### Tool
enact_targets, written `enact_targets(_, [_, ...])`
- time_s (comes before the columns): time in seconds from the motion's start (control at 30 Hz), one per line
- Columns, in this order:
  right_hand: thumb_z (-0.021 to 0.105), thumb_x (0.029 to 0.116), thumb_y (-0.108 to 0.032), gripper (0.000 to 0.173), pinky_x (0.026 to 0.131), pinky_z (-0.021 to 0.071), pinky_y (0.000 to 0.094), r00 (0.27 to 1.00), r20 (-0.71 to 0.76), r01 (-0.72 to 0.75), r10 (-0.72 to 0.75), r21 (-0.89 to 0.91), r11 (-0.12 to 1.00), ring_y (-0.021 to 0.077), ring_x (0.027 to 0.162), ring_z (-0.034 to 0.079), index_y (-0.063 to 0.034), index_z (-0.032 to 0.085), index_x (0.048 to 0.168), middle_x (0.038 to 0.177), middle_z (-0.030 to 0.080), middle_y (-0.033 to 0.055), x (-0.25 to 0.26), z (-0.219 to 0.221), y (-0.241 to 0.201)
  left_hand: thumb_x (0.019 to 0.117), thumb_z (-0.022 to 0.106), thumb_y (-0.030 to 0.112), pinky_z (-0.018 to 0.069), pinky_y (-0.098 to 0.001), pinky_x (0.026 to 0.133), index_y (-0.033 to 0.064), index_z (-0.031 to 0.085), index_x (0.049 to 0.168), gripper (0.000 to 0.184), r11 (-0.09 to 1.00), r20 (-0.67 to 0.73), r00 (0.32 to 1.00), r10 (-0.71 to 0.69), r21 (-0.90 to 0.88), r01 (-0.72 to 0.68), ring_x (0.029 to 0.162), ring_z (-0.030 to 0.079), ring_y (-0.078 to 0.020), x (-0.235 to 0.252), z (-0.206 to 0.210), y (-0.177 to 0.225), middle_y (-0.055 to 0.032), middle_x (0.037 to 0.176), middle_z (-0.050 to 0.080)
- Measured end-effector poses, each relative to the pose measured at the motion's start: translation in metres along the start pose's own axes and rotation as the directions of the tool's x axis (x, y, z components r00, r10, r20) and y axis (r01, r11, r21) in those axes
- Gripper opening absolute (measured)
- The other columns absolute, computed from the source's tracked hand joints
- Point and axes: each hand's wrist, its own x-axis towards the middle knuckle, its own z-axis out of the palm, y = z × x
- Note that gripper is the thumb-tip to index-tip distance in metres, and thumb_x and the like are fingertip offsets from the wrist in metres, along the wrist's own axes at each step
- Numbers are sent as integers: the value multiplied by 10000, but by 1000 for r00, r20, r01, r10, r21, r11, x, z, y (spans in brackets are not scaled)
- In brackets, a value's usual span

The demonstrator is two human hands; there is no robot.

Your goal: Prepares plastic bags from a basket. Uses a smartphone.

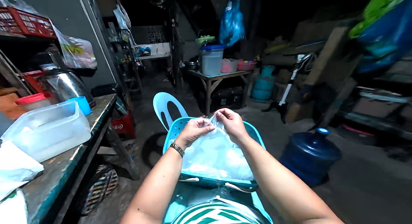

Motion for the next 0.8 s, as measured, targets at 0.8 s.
enact_targets(0.8, [796, 848, -270, 114, 760, 573, 210, 727, 682, -283, -77, 401, 871, -8, 767, 673, -196, 745, 919, 844, 738, -99, -2, -18, 5, 1119, 290, 229, 500, -184, 551, 140, 608, 895, 400, 825, -1, 991, -136, -554, 113, 555, 551, -32, -1, -16, 3, 39, 665, 590])
